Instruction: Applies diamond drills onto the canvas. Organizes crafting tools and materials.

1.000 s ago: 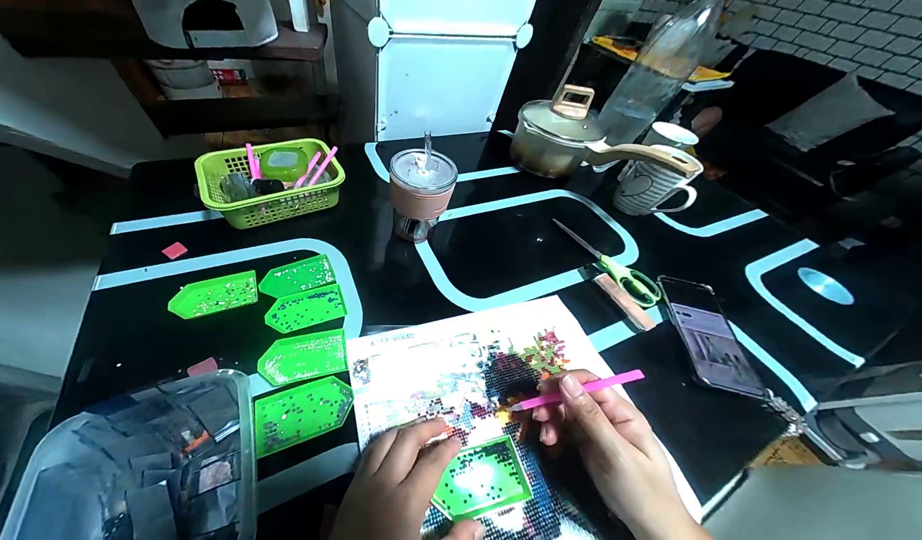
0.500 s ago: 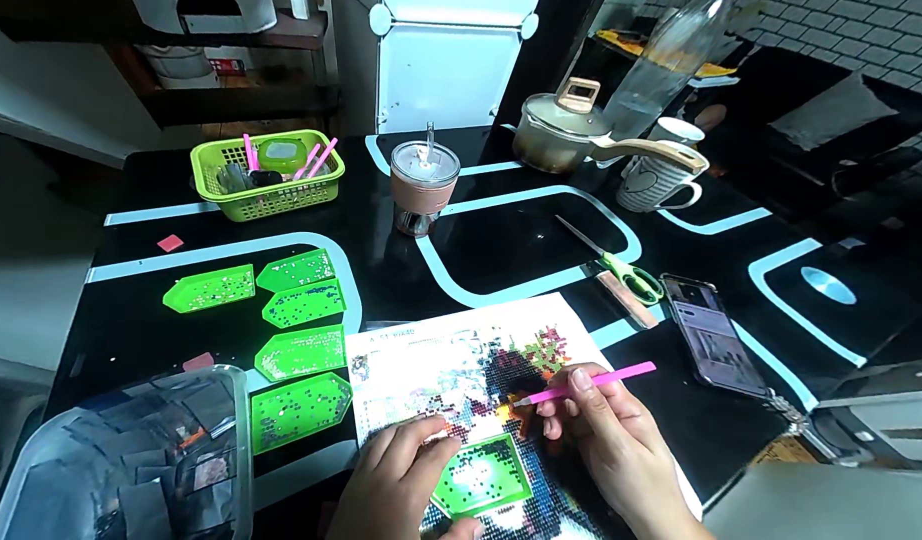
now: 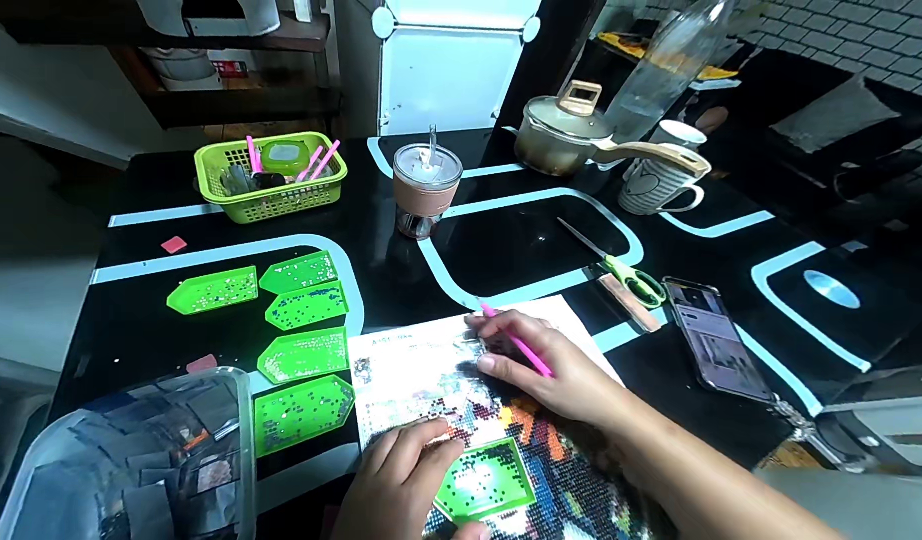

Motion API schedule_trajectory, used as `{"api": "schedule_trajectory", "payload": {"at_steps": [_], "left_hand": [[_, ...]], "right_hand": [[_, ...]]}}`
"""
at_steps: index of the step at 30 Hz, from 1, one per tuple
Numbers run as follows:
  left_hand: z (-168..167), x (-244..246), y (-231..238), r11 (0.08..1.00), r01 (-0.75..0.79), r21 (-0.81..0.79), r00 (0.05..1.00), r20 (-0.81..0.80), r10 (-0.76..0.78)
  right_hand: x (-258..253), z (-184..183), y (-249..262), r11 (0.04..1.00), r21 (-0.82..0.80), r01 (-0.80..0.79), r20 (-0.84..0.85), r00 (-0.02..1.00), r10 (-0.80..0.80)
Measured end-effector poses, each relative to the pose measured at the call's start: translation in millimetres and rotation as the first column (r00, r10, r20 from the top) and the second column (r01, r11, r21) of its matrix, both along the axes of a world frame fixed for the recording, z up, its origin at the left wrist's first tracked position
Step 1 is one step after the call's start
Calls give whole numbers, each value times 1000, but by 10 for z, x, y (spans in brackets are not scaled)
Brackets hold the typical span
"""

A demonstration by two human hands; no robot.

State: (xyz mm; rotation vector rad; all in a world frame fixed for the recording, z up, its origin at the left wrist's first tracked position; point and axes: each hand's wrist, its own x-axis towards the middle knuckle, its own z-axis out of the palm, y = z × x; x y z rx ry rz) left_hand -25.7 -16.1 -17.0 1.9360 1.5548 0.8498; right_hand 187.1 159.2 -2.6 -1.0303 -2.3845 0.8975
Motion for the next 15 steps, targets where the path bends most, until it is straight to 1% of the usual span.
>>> {"api": "schedule_trajectory", "payload": {"at_steps": [3,6,10,15], "left_hand": [[17,1,1,1000,-3,-1,1000,24,3],[35,7,-1,1000,1,-13,999,32,-1],[38,16,4,1000,9,-13,1000,13,-9],[56,22,12,999,9,-33,1000,10,-8]], "right_hand": [[-131,48,47,996,-10,-85,-4,996,85],[-229,78,98,988,11,-153,-57,987,153],[-330,88,202,979,72,-189,-76,978,194],[-373,6,257,972,85,-221,-138,963,231]]}}
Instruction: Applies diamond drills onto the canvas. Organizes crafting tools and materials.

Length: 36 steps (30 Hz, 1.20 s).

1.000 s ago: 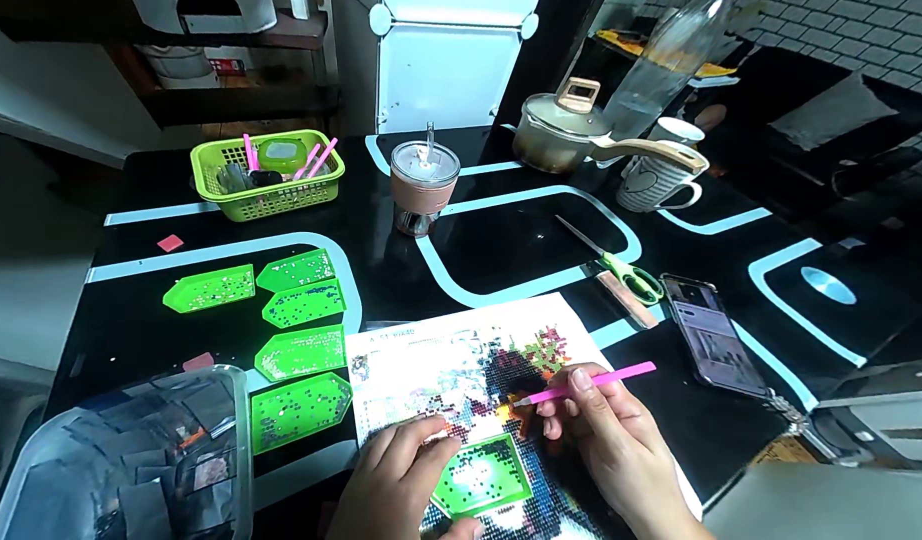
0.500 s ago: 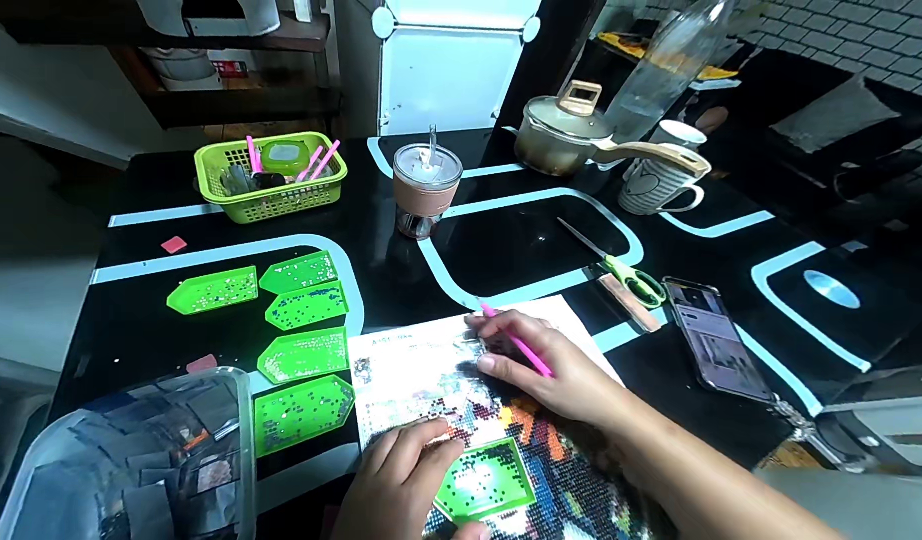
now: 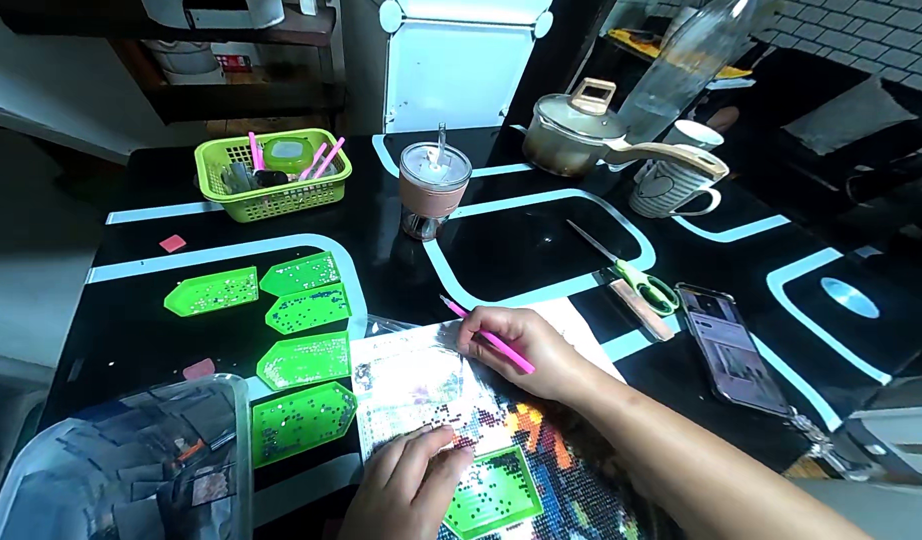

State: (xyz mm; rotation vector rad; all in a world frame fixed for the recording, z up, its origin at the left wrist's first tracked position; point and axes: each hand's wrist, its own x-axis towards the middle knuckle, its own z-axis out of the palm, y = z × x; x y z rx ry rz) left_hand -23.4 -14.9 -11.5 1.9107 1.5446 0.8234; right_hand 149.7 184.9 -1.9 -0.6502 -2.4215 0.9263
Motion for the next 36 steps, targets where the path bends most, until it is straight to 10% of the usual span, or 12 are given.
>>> {"api": "schedule_trajectory", "payload": {"at_steps": [10,27,36], "left_hand": [[4,17,13,1000,4,5,999,-32,-4],[-17,9,14,1000,16,16,999,-40,-15],[-17,-3,4,1000,20,16,999,-36,-20]], "right_hand": [[-20,-86,67,999,44,13,-77,997,-9],[-119,-32,50,921,-344,182,-98,969,-228],[-247,245,90,912,-400,93,99,993,-57]]}}
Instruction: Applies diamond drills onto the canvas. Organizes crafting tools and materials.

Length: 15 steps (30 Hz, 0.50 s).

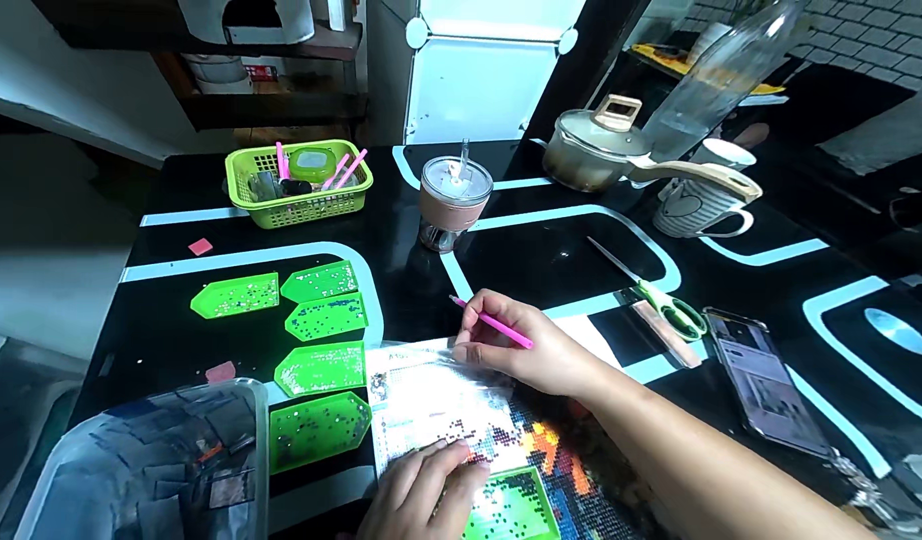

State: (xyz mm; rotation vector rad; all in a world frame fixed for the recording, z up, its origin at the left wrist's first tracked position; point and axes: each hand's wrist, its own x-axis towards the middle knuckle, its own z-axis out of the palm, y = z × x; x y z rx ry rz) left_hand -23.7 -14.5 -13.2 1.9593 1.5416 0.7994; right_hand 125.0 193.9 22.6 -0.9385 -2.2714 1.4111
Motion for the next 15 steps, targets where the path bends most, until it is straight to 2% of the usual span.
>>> {"api": "schedule_trajectory", "payload": {"at_steps": [4,10,12,15], "left_hand": [[-7,2,-1,1000,1,6,1000,-5,-1],[-11,1,-5,1000,1,9,1000,-14,-1],[-15,2,-6,1000,6,13,1000,-13,-6],[-17,8,-10,1000,18,5,1000,-25,-18]], "right_hand": [[-86,9,-63,995,6,-95,64,993,94],[-168,-116,-76,947,296,-126,-10,991,135],[-191,-162,-67,871,485,-80,-33,993,110],[-203,-291,22,684,729,-7,-87,991,102]]}}
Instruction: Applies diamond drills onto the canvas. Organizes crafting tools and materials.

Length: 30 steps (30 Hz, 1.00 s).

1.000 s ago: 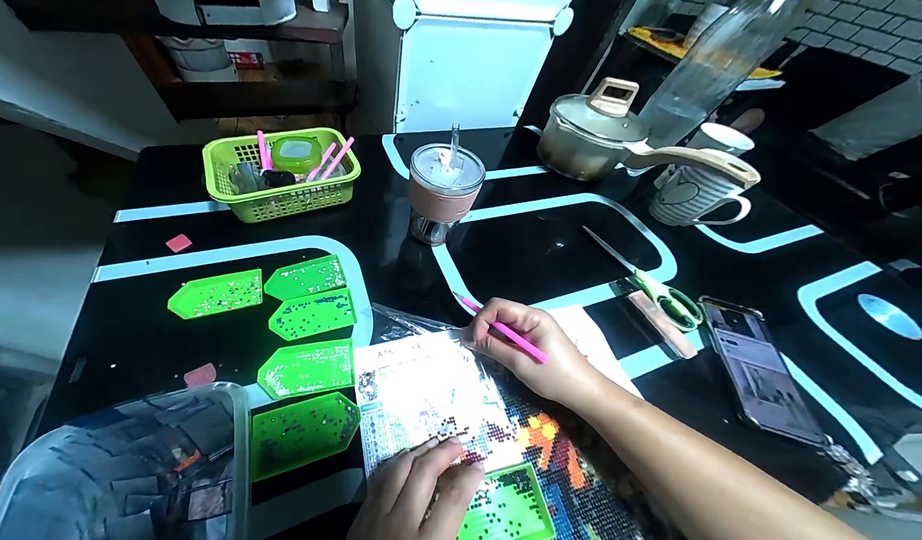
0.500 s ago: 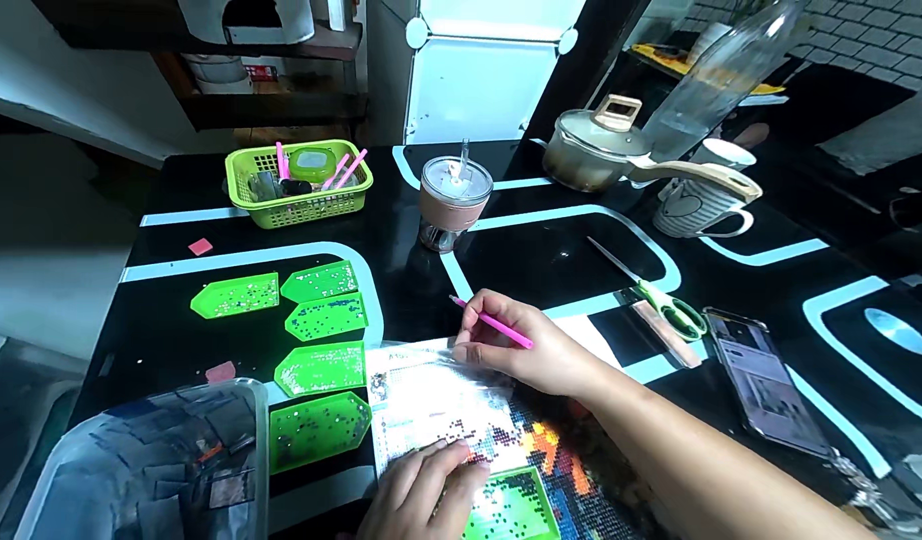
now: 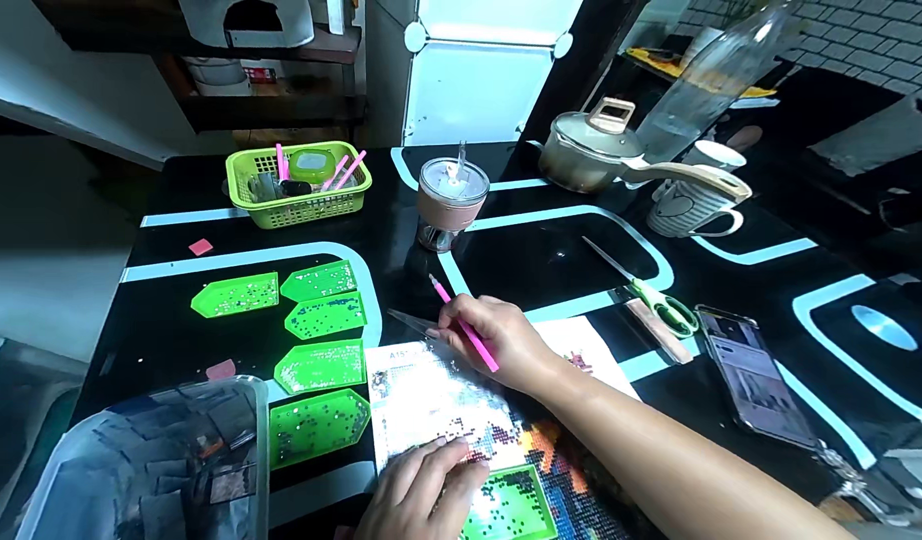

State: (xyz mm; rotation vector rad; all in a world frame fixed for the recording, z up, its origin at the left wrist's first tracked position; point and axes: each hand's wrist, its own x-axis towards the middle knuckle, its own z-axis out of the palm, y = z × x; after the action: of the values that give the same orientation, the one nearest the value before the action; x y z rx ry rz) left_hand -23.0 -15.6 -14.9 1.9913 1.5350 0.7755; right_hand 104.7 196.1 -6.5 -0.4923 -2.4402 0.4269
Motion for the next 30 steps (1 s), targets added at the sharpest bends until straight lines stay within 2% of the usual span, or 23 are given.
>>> {"api": "schedule_trajectory", "payload": {"at_steps": [4,10,13,15,19,26,28,30], "left_hand": [[5,1,2,1000,5,-9,1000,-2,-5],[6,2,4,1000,-7,9,1000,16,6],[1,0,4,1000,-10,17,1000,14,9],[-9,-5,3,1000,-3,20,1000,16,3],[-31,-15,-4,1000,1,29,999,40,-2],[-54,-4,-8,996,-29,80,999,48,25],[-57,-2,-8,996,-28,83,999,48,24],[-55,-4,-6,997,-22,77,999,47,18]], "right_hand": [[-20,-160,85,985,171,-2,-11,1000,4],[-55,-226,156,961,276,32,59,997,-50],[-61,-224,192,962,273,24,100,994,-53],[-49,-203,208,981,187,47,120,990,-70],[33,-40,204,978,-149,149,114,985,-133],[480,311,-158,979,-158,130,-71,987,-143],[656,329,-292,959,-271,83,-98,989,-114],[834,314,-415,885,-463,36,-210,966,-149]]}}
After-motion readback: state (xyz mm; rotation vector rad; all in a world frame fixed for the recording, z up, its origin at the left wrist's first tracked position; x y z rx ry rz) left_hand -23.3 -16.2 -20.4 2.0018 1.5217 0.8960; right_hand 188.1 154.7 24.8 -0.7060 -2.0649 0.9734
